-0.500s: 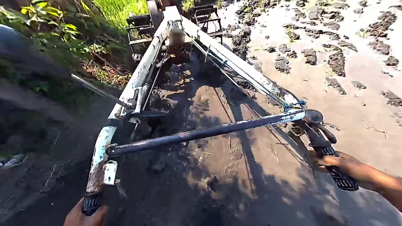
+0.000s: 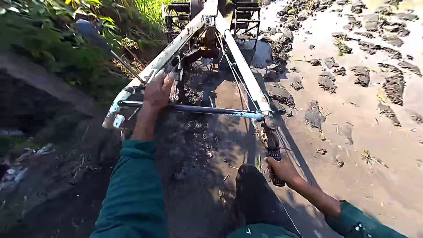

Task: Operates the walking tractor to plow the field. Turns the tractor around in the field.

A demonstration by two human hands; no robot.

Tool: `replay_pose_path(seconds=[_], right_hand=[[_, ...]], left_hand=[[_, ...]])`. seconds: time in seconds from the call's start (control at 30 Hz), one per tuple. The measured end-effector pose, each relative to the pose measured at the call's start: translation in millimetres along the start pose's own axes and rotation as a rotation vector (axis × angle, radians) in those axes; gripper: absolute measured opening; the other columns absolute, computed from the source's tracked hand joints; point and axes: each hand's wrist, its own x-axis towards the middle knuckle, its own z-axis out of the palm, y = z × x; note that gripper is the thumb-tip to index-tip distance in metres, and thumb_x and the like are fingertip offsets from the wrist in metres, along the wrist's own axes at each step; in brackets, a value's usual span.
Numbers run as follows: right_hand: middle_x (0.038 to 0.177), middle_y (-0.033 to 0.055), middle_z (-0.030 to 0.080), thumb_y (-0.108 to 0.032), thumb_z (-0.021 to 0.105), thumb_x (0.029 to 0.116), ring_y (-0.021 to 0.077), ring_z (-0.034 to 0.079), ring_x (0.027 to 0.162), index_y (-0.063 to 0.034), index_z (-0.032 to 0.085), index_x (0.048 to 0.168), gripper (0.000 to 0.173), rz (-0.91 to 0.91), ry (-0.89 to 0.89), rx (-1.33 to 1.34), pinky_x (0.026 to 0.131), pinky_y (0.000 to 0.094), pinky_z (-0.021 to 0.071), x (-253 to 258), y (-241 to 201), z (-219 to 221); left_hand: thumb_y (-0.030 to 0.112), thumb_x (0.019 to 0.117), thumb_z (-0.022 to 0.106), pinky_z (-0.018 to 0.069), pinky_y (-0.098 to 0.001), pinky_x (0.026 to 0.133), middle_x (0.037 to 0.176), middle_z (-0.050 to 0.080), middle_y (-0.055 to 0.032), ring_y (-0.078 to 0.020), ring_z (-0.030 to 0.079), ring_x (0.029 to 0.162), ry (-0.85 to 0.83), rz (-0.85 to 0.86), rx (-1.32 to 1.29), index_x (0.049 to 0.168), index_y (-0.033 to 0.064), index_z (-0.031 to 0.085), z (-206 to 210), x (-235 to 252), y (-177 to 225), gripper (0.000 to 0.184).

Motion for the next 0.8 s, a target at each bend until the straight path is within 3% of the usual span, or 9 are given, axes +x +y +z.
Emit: replay_pose_path(seconds=[0.03,0.1,0.17,0.27,0.37,0.43,0.53,0.67,0.8], right_hand=[[0.082,0.0124,0.062,-0.024,0.06,0.0996,0.0216,0.063,0.065,0.0042,0.058,0.12,0.034,-0.011,-0.017,-0.014,0.066,0.0442,0.0567,1.7,-15.8,23.2],[0.088,0.0156,0.065,-0.024,0.063,0.0988,0.0244,0.065,0.073,0.005,0.06,0.119,0.036,-0.059,-0.046,-0.017,0.073,0.047,0.0559,6.7,-44.5,70.5],[0.091,0.014,0.066,-0.025,0.063,0.0946,0.0224,0.066,0.076,0.0034,0.059,0.122,0.04,-0.136,-0.086,0.043,0.074,0.0446,0.0577,13.4,-67.7,121.5],[0.1,0.014,0.067,-0.021,0.069,0.0947,0.0188,0.066,0.084,0.0046,0.052,0.133,0.05,-0.124,-0.189,0.253,0.079,0.0389,0.0564,26.3,-118.5,190.9],[0.098,0.0108,0.062,-0.015,0.069,0.0898,0.0157,0.062,0.08,0.0,0.05,0.134,0.05,0.026,-0.209,0.511,0.073,0.0349,0.0537,56.2,-151.3,243.7],[0.09,0.0075,0.068,-0.015,0.067,0.0859,0.0129,0.066,0.075,0.0004,0.059,0.119,0.037,0.034,-0.058,0.572,0.068,0.0316,0.0566,97.5,-149.2,242.8],[0.089,0.0052,0.07,-0.008,0.052,0.0912,0.0097,0.07,0.078,0.0041,0.054,0.118,0.03,-0.002,0.07,0.463,0.071,0.028,0.0597,151.2,-162.7,191.6],[0.064,-0.0011,0.058,-0.007,0.05,0.0969,0.0071,0.06,0.052,0.0025,0.054,0.104,0.013,0.13,0.237,0.299,0.053,0.0248,0.055,202.9,-247.9,179.8],[0.07,0.0038,0.061,-0.013,0.055,0.1015,0.0119,0.063,0.057,0.0047,0.057,0.105,0.018,0.205,0.205,0.24,0.059,0.0306,0.0574,240.4,-321.1,229.5]], left_hand=[[0.05,0.1099,0.033,0.0493,-0.0666,0.096,0.114,0.07,-0.0259,-0.042,0.067,0.109,-0.096,-0.102,0.074,0.116,-0.0029,0.068,7.0,21.9,-10.7,0.063],[0.054,0.1048,0.049,0.0478,-0.0737,0.086,0.105,0.068,-0.0311,-0.0505,0.065,0.105,-0.19,-0.278,0.278,0.101,-0.0041,0.07,4.6,57.9,-41.6,0.062],[0.053,0.1017,0.054,0.0462,-0.0749,0.088,0.11,0.067,-0.0327,-0.0529,0.063,0.11,-0.054,-0.394,0.347,0.104,-0.003,0.07,-11.8,77.4,-83.7,0.059],[0.046,0.1049,0.048,0.0415,-0.0745,0.096,0.12,0.064,-0.0352,-0.054,0.058,0.12,0.138,-0.484,0.317,0.111,-0.0049,0.069,-38.4,108.9,-150.3,0.055],[0.046,0.1067,0.046,0.0375,-0.0746,0.102,0.128,0.061,-0.0348,-0.0536,0.054,0.127,0.123,-0.5,0.309,0.119,-0.0035,0.068,-51.5,155.2,-201.7,0.055],[0.049,0.1045,0.052,0.0395,-0.0755,0.098,0.126,0.063,-0.0336,-0.0537,0.056,0.124,0.044,-0.502,0.329,0.118,-0.0009,0.07,-37.7,186.7,-197.5,0.055],[0.053,0.1047,0.043,0.048,-0.0679,0.081,0.103,0.069,-0.0275,-0.0481,0.066,0.105,0.092,-0.325,0.371,0.098,0.0004,0.07,16.7,222.6,-177.7,0.059],[0.046,0.1079,0.036,0.0477,-0.0576,0.059,0.074,0.063,-0.021,-0.0423,0.067,0.076,0.253,-0.061,0.342,0.083,0.004,0.059,54.3,301.8,-188.1,0.054],[0.048,0.1064,0.039,0.0472,-0.0644,0.063,0.08,0.066,-0.024,-0.0465,0.068,0.082,0.21,-0.129,0.289,0.085,0.0028,0.063,31.2,385.3,-246.0,0.056]])
